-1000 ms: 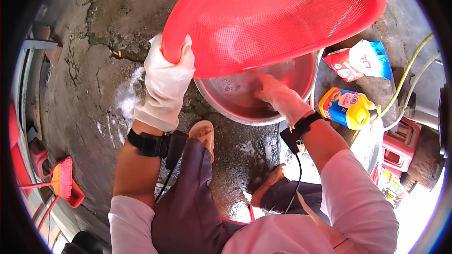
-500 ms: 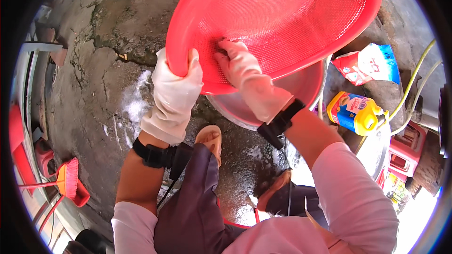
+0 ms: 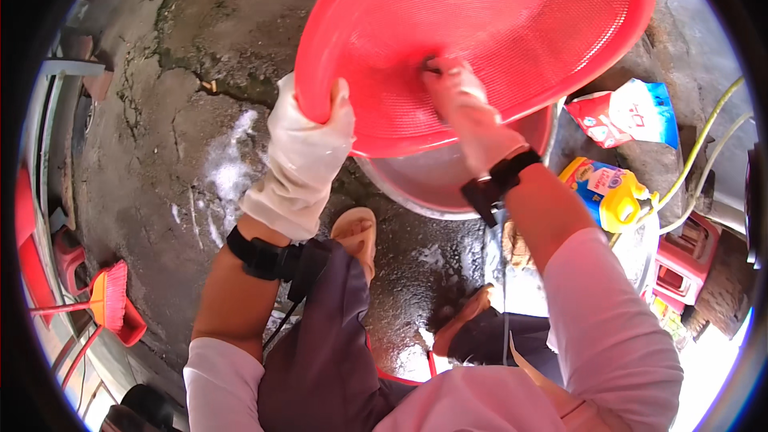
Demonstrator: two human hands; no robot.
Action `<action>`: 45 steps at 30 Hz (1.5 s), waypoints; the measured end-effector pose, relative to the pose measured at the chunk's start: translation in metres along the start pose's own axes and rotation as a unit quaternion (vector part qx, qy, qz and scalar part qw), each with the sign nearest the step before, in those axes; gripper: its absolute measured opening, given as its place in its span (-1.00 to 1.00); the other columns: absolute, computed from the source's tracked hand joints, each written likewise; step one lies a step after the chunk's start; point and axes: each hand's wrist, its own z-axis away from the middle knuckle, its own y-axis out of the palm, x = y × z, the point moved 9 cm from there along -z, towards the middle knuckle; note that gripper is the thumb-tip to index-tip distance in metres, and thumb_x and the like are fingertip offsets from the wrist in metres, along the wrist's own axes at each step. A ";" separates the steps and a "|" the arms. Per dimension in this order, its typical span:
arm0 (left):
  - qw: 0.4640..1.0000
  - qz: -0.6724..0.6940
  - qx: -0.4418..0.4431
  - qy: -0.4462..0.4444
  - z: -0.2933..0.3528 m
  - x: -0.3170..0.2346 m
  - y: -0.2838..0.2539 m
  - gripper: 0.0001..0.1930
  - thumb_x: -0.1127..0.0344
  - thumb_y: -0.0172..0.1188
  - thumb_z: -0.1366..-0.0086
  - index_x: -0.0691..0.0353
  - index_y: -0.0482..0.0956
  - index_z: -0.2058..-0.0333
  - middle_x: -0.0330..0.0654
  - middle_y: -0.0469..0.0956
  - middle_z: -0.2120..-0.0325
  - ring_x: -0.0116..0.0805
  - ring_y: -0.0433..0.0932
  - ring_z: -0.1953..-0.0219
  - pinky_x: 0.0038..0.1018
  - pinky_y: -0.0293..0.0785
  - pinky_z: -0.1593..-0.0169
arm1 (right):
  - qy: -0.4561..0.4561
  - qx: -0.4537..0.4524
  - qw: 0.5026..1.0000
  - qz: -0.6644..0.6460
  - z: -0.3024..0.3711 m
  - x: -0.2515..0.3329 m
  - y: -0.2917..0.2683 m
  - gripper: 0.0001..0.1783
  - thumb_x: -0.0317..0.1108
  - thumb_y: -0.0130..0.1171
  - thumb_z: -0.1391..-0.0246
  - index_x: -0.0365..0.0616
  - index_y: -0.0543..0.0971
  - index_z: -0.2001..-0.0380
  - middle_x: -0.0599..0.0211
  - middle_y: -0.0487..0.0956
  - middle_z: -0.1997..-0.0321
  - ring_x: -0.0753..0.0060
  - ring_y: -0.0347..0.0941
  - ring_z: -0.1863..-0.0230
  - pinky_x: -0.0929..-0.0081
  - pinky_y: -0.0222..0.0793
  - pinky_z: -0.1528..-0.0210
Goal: Scrubbing a red plastic sieve with a steel wool scrubber and rinsing it in a basin of water.
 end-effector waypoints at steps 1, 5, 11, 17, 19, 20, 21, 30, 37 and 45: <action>1.000 0.003 0.000 0.002 0.000 0.000 0.001 -0.80 0.48 0.22 -0.26 0.35 0.46 0.17 -0.25 0.53 0.53 -0.59 0.50 0.53 -0.57 0.45 0.45 | 0.050 0.008 0.998 -0.036 0.002 0.012 0.010 -0.67 -0.14 0.20 -0.17 -0.02 0.61 0.05 0.09 0.61 0.06 -0.01 0.55 0.02 0.23 0.47 -0.05; 0.996 0.027 0.016 -0.078 0.008 0.018 -0.002 -0.79 0.48 0.23 -0.24 0.37 0.47 0.16 -0.22 0.54 0.52 -0.57 0.51 0.54 -0.56 0.46 0.46 | -0.127 0.010 0.992 0.008 0.017 0.032 0.005 -0.69 -0.19 0.20 -0.16 0.01 0.59 0.04 0.05 0.61 0.11 -0.03 0.55 0.06 0.22 0.48 -0.01; 0.998 0.025 -0.017 -0.050 0.008 0.019 -0.015 -0.79 0.46 0.26 -0.24 0.37 0.48 0.18 -0.21 0.56 0.48 -0.55 0.53 0.47 -0.56 0.49 0.37 | 0.044 0.064 0.997 -0.019 0.032 0.062 0.027 -0.70 -0.14 0.16 -0.19 0.00 0.63 0.08 0.07 0.63 0.10 0.01 0.56 0.03 0.23 0.45 -0.08; 0.999 -0.023 0.003 -0.043 0.010 0.014 -0.009 -0.81 0.48 0.25 -0.23 0.36 0.47 0.21 -0.21 0.55 0.53 -0.52 0.54 0.53 -0.56 0.48 0.43 | -0.011 0.075 0.991 0.112 -0.002 0.007 0.004 -0.65 -0.09 0.18 -0.17 -0.06 0.63 0.11 0.09 0.63 0.11 0.03 0.54 -0.01 0.24 0.43 -0.10; 0.997 0.017 0.009 -0.080 0.009 0.020 -0.010 -0.80 0.49 0.24 -0.22 0.37 0.48 0.20 -0.20 0.55 0.54 -0.53 0.53 0.57 -0.55 0.47 0.46 | 0.139 0.163 0.970 -0.113 0.018 0.030 0.030 -0.69 -0.13 0.17 -0.16 -0.04 0.63 0.11 0.11 0.62 0.08 0.03 0.55 0.02 0.25 0.44 -0.07; 0.997 0.024 -0.001 -0.078 0.010 0.018 -0.009 -0.81 0.51 0.23 -0.23 0.38 0.47 0.20 -0.19 0.55 0.54 -0.53 0.52 0.59 -0.56 0.47 0.46 | 0.035 0.099 0.994 0.031 0.036 0.064 0.017 -0.70 -0.14 0.16 -0.17 -0.02 0.64 0.12 0.11 0.62 0.08 0.02 0.55 0.07 0.21 0.46 -0.01; 0.996 0.026 0.001 -0.080 0.011 0.017 -0.006 -0.81 0.51 0.23 -0.23 0.38 0.47 0.20 -0.19 0.55 0.54 -0.53 0.52 0.59 -0.56 0.47 0.46 | 0.038 0.099 0.994 0.032 0.032 0.052 0.017 -0.70 -0.14 0.16 -0.17 -0.02 0.64 0.12 0.11 0.62 0.08 0.02 0.55 0.07 0.21 0.46 -0.01; 0.996 -0.090 0.012 -0.023 0.001 0.005 -0.006 -0.80 0.50 0.24 -0.23 0.38 0.46 0.19 -0.21 0.55 0.54 -0.54 0.51 0.56 -0.54 0.46 0.46 | 0.013 0.100 0.993 0.062 0.022 0.036 0.018 -0.69 -0.12 0.14 -0.18 -0.02 0.64 0.12 0.09 0.63 0.15 0.06 0.56 0.07 0.26 0.45 -0.03; 0.999 -0.051 0.000 -0.012 0.004 0.006 -0.009 -0.79 0.50 0.23 -0.24 0.38 0.47 0.17 -0.22 0.53 0.55 -0.55 0.51 0.57 -0.53 0.46 0.49 | 0.082 0.172 0.981 -0.041 0.029 0.040 0.021 -0.66 -0.09 0.12 -0.19 0.02 0.62 0.06 0.07 0.60 0.01 0.02 0.56 0.07 0.21 0.46 -0.03; 0.996 -0.085 0.005 -0.021 -0.002 0.003 -0.005 -0.75 0.38 0.26 -0.27 0.38 0.44 0.17 -0.13 0.56 0.54 -0.43 0.55 0.62 -0.47 0.49 0.51 | 0.074 0.040 0.981 0.175 0.018 -0.018 -0.009 -0.67 0.01 0.14 -0.15 0.09 0.66 0.17 0.16 0.58 0.04 0.04 0.52 0.00 0.18 0.44 -0.05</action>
